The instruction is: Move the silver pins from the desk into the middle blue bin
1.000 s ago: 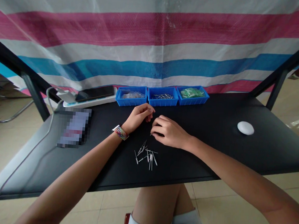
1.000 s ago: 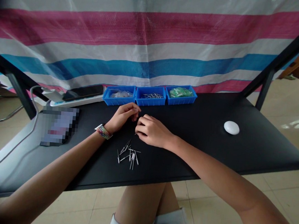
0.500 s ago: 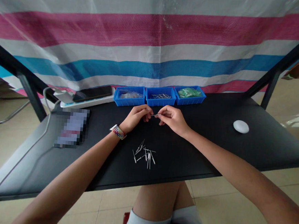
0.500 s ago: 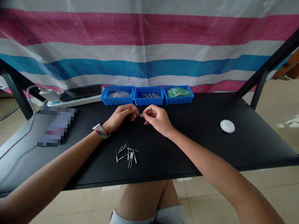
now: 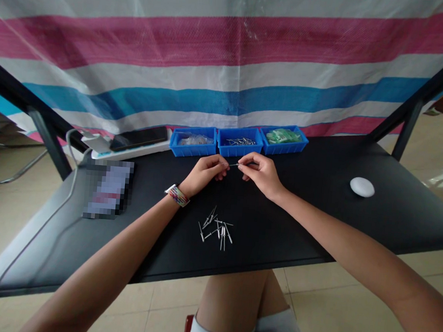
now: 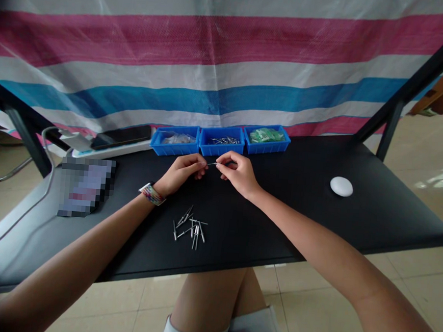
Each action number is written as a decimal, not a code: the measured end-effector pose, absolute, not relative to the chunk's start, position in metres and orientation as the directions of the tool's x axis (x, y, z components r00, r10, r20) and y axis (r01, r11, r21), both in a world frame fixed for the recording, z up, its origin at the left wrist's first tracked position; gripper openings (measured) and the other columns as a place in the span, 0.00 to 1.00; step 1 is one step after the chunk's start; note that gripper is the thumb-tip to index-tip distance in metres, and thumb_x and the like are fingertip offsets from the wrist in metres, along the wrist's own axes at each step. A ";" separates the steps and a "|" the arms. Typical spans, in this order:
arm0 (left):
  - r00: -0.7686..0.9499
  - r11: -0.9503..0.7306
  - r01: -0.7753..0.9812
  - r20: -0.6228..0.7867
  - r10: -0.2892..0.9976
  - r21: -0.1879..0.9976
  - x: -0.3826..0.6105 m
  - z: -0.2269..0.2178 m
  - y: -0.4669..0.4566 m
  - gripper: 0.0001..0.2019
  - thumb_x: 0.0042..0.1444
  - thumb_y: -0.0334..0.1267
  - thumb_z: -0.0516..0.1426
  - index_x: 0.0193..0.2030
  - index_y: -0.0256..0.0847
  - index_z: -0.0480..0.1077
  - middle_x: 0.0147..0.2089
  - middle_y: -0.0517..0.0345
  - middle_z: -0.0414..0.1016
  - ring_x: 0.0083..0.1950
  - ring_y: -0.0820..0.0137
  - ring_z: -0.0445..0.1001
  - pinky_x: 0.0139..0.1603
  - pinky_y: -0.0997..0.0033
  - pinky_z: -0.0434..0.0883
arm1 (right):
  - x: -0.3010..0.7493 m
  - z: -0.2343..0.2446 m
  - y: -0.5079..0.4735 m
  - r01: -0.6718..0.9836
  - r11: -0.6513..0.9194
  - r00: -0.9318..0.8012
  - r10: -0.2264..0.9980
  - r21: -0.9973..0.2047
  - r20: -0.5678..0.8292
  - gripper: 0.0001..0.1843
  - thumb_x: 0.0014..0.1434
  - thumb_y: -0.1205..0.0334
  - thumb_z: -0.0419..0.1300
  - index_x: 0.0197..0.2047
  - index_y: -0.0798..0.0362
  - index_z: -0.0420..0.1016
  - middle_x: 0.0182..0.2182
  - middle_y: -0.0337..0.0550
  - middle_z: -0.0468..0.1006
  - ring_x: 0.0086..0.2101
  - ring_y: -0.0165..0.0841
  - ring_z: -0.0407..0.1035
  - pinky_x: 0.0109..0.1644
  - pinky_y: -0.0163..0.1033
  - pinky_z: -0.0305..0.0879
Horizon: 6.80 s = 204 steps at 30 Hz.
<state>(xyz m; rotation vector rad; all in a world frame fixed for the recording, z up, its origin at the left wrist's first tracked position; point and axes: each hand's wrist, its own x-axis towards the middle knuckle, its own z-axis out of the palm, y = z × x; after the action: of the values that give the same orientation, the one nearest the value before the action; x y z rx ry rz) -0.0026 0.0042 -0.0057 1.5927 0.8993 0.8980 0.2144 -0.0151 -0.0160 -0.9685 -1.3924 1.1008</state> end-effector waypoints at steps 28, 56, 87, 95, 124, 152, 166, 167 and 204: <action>0.351 -0.265 0.043 0.234 0.907 0.963 -0.002 -0.010 0.006 0.15 0.58 0.46 0.69 0.39 0.38 0.73 0.30 0.61 0.73 0.27 0.76 0.72 0.28 0.77 0.70 | 0.217 -0.019 -0.010 -0.061 0.186 -0.161 0.968 -0.981 0.194 0.14 0.56 0.51 0.70 0.36 0.52 0.78 0.32 0.40 0.81 0.24 0.28 0.73 0.28 0.34 0.72; 0.362 -0.238 0.096 0.189 0.913 0.966 0.000 -0.003 0.002 0.16 0.58 0.49 0.68 0.39 0.38 0.73 0.28 0.61 0.72 0.26 0.76 0.70 0.28 0.76 0.69 | 0.217 -0.020 -0.008 -0.073 0.158 -0.145 0.975 -0.985 0.167 0.12 0.56 0.53 0.68 0.39 0.52 0.78 0.32 0.39 0.80 0.25 0.28 0.73 0.28 0.34 0.71; 0.359 -0.184 -0.013 0.176 0.917 0.983 -0.001 -0.006 0.003 0.13 0.62 0.43 0.61 0.49 0.38 0.72 0.29 0.63 0.73 0.25 0.75 0.71 0.28 0.75 0.69 | 0.232 0.004 -0.018 0.116 0.404 -0.425 0.846 -0.908 0.322 0.07 0.60 0.62 0.63 0.38 0.51 0.84 0.36 0.43 0.83 0.34 0.36 0.76 0.40 0.42 0.73; 0.340 -0.187 -0.024 0.184 0.922 0.982 0.001 -0.006 0.003 0.12 0.62 0.42 0.61 0.48 0.38 0.72 0.28 0.63 0.73 0.25 0.75 0.70 0.28 0.75 0.68 | 0.198 0.000 -0.062 0.164 0.782 -0.756 0.491 -0.601 0.433 0.17 0.63 0.75 0.61 0.45 0.47 0.86 0.49 0.46 0.83 0.54 0.41 0.73 0.65 0.54 0.68; 0.424 -0.203 0.083 0.150 0.893 0.976 -0.001 -0.001 0.002 0.16 0.65 0.50 0.59 0.38 0.36 0.75 0.28 0.58 0.73 0.27 0.73 0.71 0.30 0.73 0.69 | 0.220 -0.006 -0.030 0.373 0.627 -0.432 0.770 -0.684 0.470 0.05 0.61 0.70 0.61 0.35 0.51 0.69 0.32 0.38 0.74 0.31 0.31 0.70 0.38 0.38 0.67; 0.377 -0.223 0.101 0.170 0.911 0.970 0.001 0.003 -0.001 0.13 0.54 0.45 0.68 0.34 0.37 0.73 0.28 0.61 0.72 0.27 0.75 0.69 0.30 0.74 0.69 | 0.224 -0.007 -0.013 -0.035 0.129 -0.207 0.969 -0.991 0.133 0.11 0.55 0.57 0.70 0.37 0.53 0.77 0.31 0.38 0.78 0.25 0.28 0.73 0.29 0.35 0.74; 0.360 -0.205 0.102 0.156 0.920 0.973 0.002 0.000 0.001 0.16 0.52 0.45 0.70 0.33 0.37 0.72 0.29 0.62 0.72 0.27 0.76 0.69 0.29 0.75 0.68 | 0.225 -0.005 -0.011 -0.106 -0.081 -0.259 0.965 -0.991 -0.051 0.14 0.56 0.54 0.73 0.33 0.54 0.77 0.28 0.40 0.79 0.25 0.28 0.74 0.29 0.34 0.76; 0.362 -0.206 0.099 0.158 0.919 0.974 0.002 0.000 0.001 0.15 0.52 0.45 0.70 0.34 0.38 0.72 0.29 0.62 0.72 0.27 0.76 0.69 0.29 0.75 0.68 | 0.225 -0.005 -0.011 -0.106 -0.071 -0.252 0.967 -0.992 -0.043 0.14 0.55 0.54 0.74 0.33 0.54 0.77 0.28 0.40 0.79 0.25 0.28 0.74 0.29 0.34 0.76; 0.416 -0.211 0.130 0.140 0.898 0.969 0.001 0.003 -0.001 0.15 0.55 0.48 0.69 0.36 0.37 0.75 0.30 0.61 0.72 0.28 0.75 0.70 0.30 0.75 0.69 | 0.219 -0.009 -0.013 -0.101 0.117 -0.145 0.981 -0.988 0.131 0.11 0.51 0.58 0.70 0.34 0.52 0.75 0.29 0.35 0.76 0.24 0.26 0.72 0.27 0.33 0.74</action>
<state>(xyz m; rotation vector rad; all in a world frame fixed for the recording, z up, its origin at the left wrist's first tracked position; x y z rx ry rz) 0.0006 -0.0007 0.0031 1.6369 0.9190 0.9291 0.2193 -0.0127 -0.0087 -0.9736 -1.3056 1.2664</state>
